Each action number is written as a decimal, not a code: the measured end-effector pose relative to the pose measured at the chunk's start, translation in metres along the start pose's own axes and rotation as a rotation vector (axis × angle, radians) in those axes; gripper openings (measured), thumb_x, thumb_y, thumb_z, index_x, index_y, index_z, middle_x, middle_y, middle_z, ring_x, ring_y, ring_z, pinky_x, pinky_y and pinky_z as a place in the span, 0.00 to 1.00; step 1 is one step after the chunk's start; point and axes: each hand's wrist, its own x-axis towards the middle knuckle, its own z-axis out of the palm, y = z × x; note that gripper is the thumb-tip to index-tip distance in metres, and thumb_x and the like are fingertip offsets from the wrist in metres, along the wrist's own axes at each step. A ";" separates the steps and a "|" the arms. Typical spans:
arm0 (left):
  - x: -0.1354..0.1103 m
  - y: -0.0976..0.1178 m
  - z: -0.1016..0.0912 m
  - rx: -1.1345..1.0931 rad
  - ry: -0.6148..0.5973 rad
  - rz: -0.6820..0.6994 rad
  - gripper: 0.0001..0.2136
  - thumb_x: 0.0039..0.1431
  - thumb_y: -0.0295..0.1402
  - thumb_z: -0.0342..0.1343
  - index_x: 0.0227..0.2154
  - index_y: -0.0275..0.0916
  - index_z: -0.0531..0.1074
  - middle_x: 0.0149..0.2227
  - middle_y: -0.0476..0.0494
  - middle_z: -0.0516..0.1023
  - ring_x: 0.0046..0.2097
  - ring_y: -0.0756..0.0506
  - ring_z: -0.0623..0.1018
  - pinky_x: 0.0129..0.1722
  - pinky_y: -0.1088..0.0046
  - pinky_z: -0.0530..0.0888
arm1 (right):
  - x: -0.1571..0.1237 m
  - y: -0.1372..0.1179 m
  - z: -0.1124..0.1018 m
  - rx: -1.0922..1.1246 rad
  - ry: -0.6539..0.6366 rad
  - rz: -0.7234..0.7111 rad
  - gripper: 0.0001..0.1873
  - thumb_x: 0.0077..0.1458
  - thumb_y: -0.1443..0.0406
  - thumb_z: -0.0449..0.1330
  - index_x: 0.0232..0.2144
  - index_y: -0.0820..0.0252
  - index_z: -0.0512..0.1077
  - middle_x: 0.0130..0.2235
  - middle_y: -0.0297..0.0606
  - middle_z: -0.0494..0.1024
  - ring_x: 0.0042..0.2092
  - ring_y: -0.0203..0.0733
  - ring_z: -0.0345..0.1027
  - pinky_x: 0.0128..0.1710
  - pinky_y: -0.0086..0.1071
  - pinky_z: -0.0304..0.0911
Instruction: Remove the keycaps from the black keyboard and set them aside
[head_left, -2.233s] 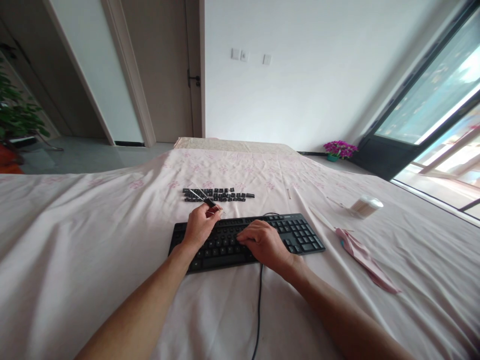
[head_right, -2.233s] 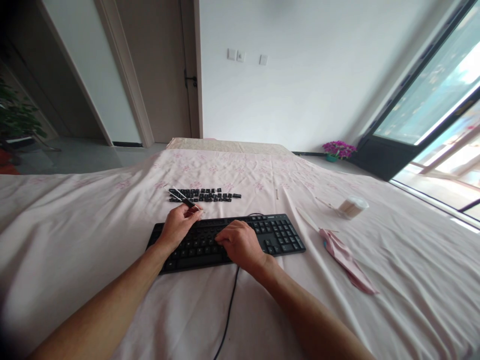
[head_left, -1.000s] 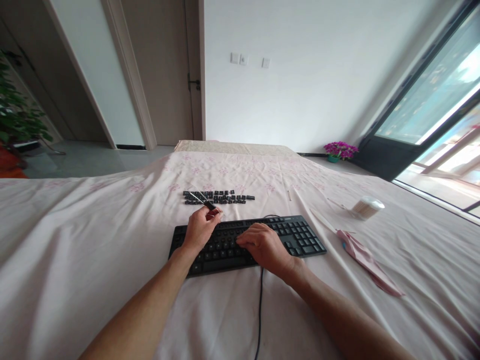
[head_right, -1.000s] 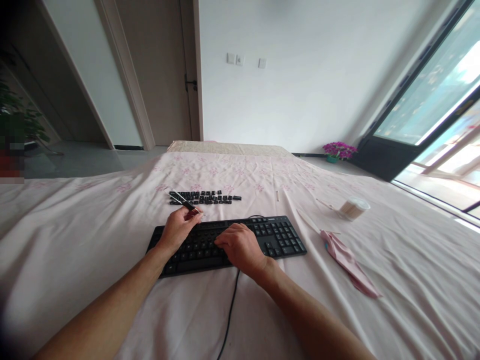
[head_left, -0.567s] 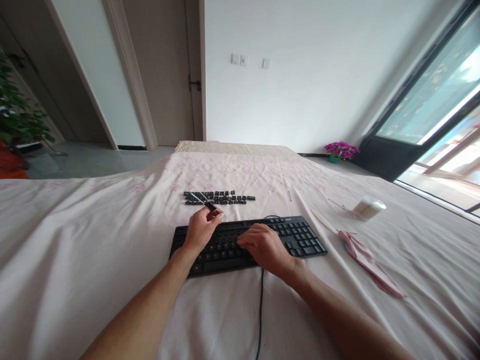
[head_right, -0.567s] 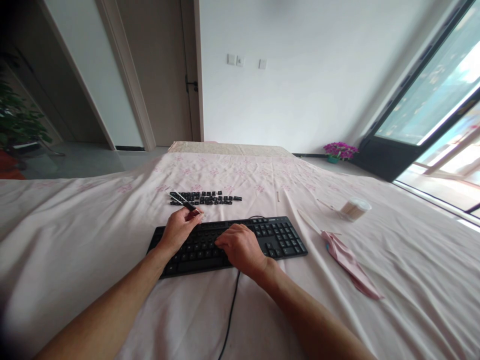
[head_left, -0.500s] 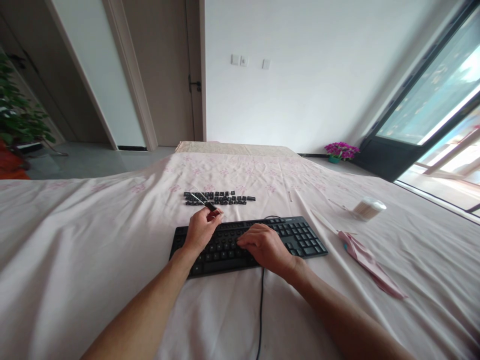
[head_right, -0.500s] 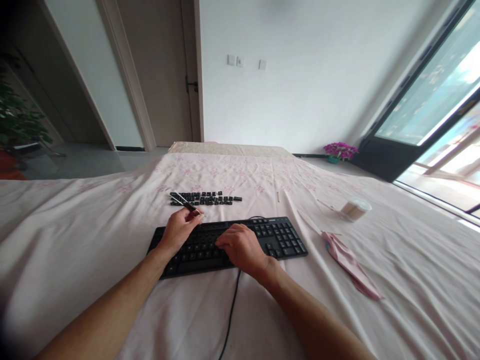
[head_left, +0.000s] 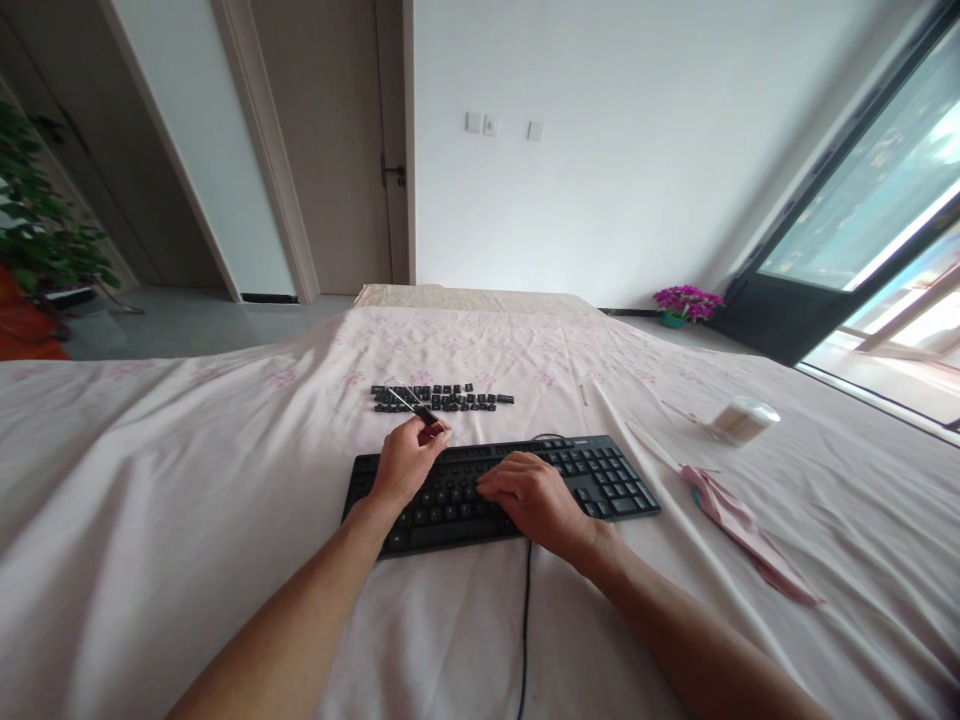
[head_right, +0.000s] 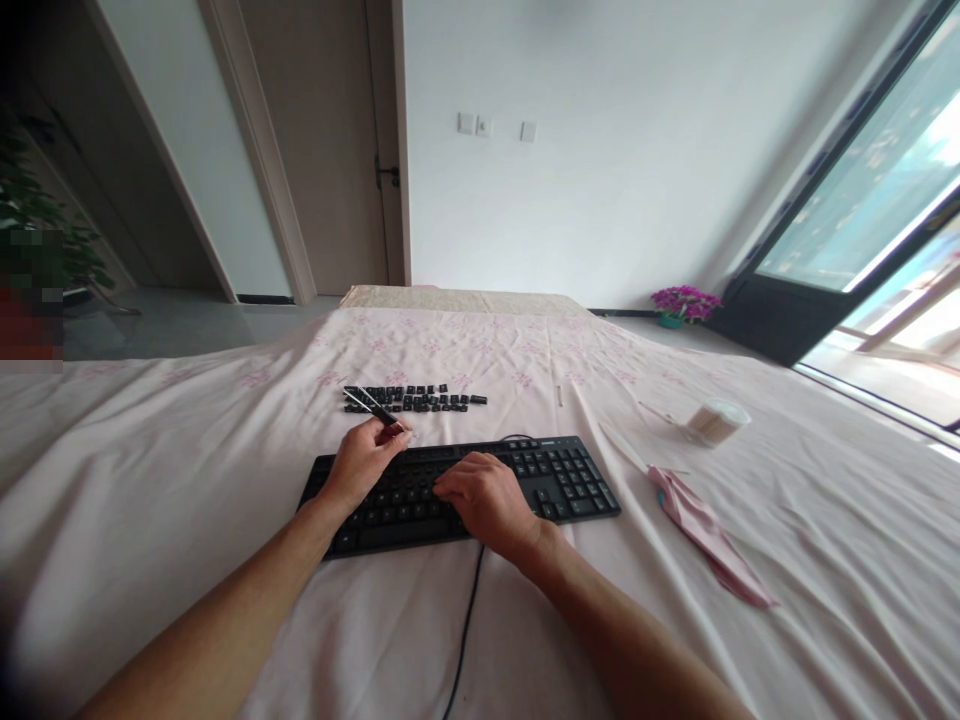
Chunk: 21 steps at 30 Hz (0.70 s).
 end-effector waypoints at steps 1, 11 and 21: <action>0.000 0.000 0.000 -0.002 0.000 0.002 0.10 0.51 0.38 0.57 0.33 0.38 0.75 0.32 0.44 0.80 0.34 0.45 0.78 0.36 0.72 0.73 | 0.000 0.000 -0.001 -0.007 -0.002 -0.003 0.11 0.54 0.72 0.57 0.33 0.54 0.77 0.37 0.33 0.80 0.39 0.40 0.71 0.43 0.35 0.64; 0.000 0.002 -0.001 -0.020 0.013 -0.006 0.10 0.51 0.39 0.57 0.33 0.38 0.75 0.32 0.44 0.80 0.34 0.44 0.78 0.36 0.71 0.73 | 0.004 -0.002 -0.005 -0.008 -0.009 -0.035 0.10 0.55 0.71 0.58 0.32 0.53 0.78 0.35 0.34 0.81 0.38 0.40 0.72 0.43 0.35 0.64; -0.002 0.004 -0.001 -0.044 0.005 -0.008 0.11 0.51 0.39 0.57 0.33 0.38 0.74 0.32 0.44 0.80 0.34 0.44 0.79 0.36 0.71 0.73 | 0.003 0.004 0.006 0.306 0.165 0.381 0.05 0.49 0.67 0.63 0.30 0.55 0.79 0.33 0.34 0.80 0.36 0.41 0.74 0.40 0.34 0.69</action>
